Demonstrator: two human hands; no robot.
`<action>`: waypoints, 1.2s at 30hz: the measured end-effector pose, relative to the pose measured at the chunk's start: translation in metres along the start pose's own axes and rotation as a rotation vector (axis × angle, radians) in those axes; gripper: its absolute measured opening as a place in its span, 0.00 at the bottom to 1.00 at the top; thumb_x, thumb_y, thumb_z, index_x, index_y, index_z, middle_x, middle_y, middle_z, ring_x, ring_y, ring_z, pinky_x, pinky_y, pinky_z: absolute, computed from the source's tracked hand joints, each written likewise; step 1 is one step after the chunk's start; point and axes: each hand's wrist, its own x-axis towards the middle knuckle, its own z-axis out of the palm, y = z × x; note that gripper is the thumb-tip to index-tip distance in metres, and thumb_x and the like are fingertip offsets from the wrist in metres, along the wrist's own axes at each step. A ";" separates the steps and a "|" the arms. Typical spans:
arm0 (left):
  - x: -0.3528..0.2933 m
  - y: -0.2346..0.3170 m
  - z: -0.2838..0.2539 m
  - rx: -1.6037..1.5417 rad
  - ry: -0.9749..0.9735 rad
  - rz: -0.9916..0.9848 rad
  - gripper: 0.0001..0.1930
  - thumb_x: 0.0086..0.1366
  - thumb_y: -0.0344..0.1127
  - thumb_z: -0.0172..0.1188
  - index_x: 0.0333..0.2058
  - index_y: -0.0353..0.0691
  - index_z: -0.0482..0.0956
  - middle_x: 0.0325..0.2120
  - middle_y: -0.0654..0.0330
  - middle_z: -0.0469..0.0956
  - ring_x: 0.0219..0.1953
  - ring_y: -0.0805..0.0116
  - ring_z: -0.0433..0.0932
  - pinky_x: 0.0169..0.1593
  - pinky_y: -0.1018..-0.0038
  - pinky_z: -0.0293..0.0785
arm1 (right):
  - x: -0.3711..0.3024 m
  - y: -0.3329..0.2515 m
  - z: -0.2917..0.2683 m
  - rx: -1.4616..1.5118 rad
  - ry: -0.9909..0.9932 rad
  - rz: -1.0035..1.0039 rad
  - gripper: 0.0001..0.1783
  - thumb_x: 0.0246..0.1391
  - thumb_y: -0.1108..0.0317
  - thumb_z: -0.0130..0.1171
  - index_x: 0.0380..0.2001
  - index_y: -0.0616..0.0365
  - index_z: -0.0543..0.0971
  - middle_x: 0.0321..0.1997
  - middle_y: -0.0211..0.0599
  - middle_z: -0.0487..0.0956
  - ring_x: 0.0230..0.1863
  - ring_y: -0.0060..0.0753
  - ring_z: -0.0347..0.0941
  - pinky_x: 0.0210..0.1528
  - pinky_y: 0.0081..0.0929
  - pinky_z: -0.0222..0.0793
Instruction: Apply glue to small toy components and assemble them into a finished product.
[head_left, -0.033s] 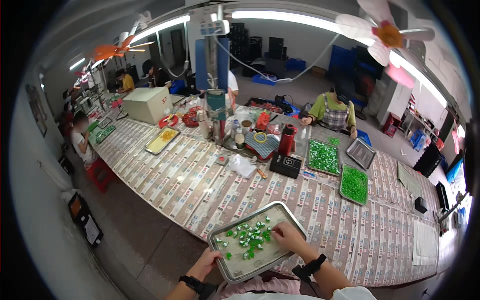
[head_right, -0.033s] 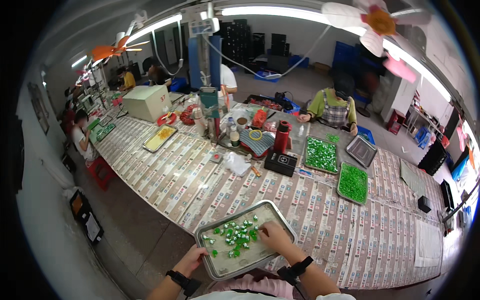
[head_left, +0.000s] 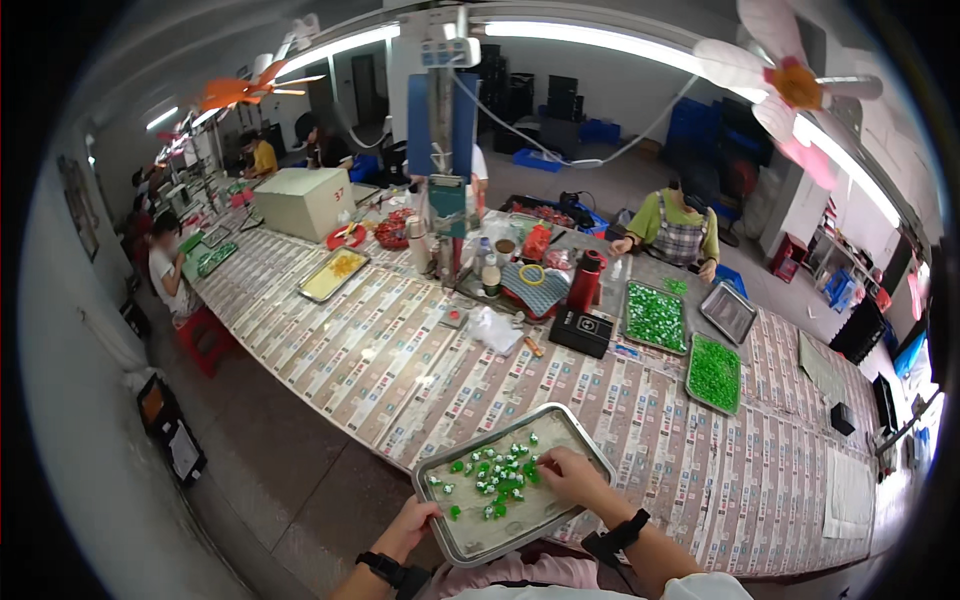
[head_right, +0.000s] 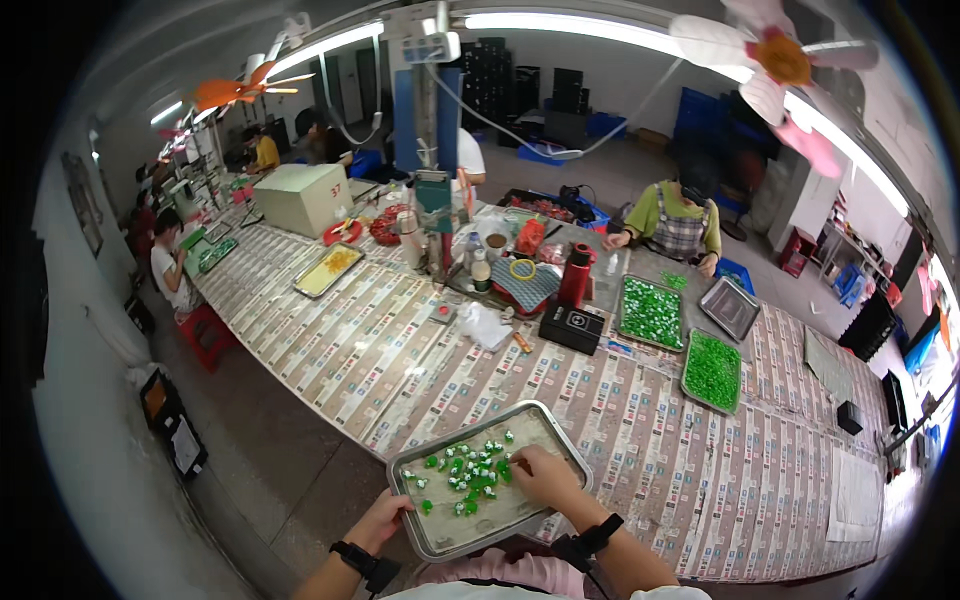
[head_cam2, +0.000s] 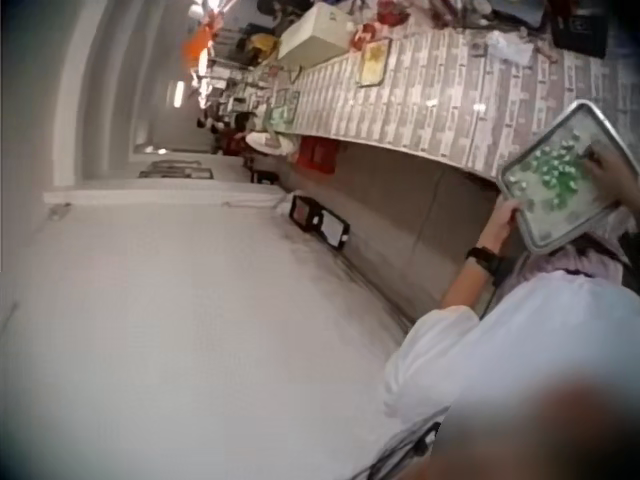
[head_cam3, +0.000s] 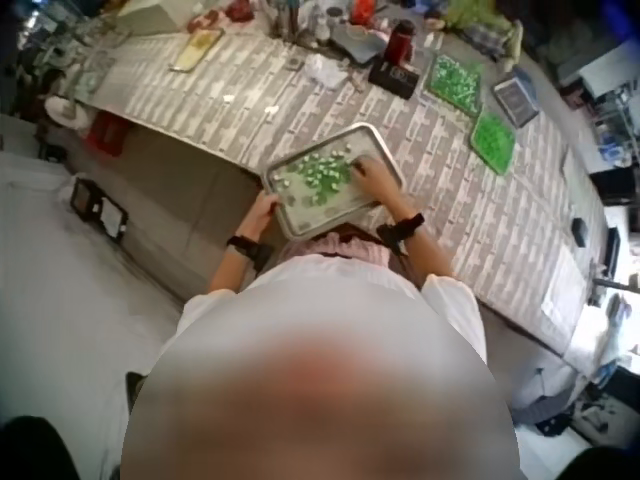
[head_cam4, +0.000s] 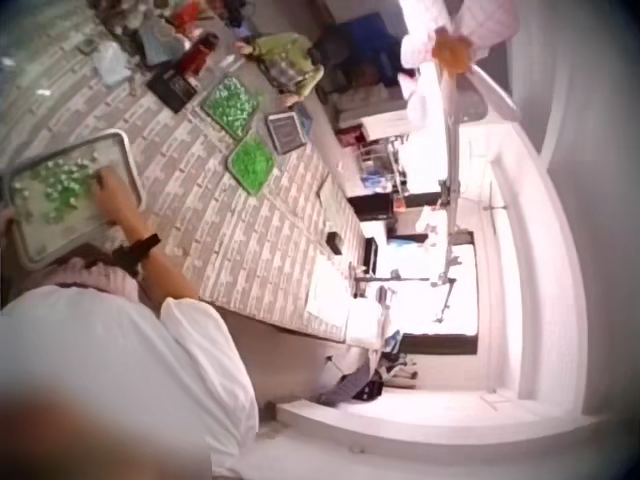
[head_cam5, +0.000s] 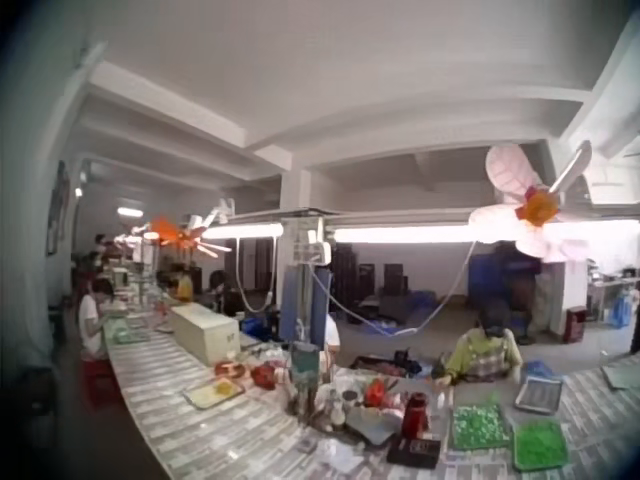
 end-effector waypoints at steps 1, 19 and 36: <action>-0.008 0.000 -0.025 -0.028 0.024 0.007 0.16 0.46 0.22 0.50 0.38 0.34 0.73 0.28 0.61 0.75 0.26 0.71 0.74 0.29 0.76 0.72 | 0.008 -0.031 0.013 0.058 -0.099 -0.023 0.11 0.49 0.68 0.55 0.35 0.61 0.75 0.31 0.42 0.76 0.31 0.38 0.74 0.37 0.30 0.69; -0.184 -0.002 -0.321 -0.438 0.639 0.290 0.17 0.43 0.24 0.51 0.37 0.29 0.68 0.28 0.58 0.72 0.29 0.67 0.73 0.35 0.72 0.72 | 0.144 -0.288 0.346 0.069 -0.779 -0.793 0.14 0.47 0.69 0.57 0.39 0.59 0.73 0.42 0.45 0.72 0.47 0.48 0.67 0.49 0.36 0.63; -0.197 0.179 -0.590 -0.579 0.908 0.506 0.20 0.47 0.27 0.52 0.42 0.30 0.69 0.34 0.56 0.74 0.34 0.67 0.75 0.40 0.70 0.74 | 0.360 -0.526 0.624 0.011 -0.890 -1.046 0.17 0.48 0.67 0.55 0.42 0.61 0.71 0.47 0.46 0.70 0.50 0.50 0.65 0.52 0.38 0.61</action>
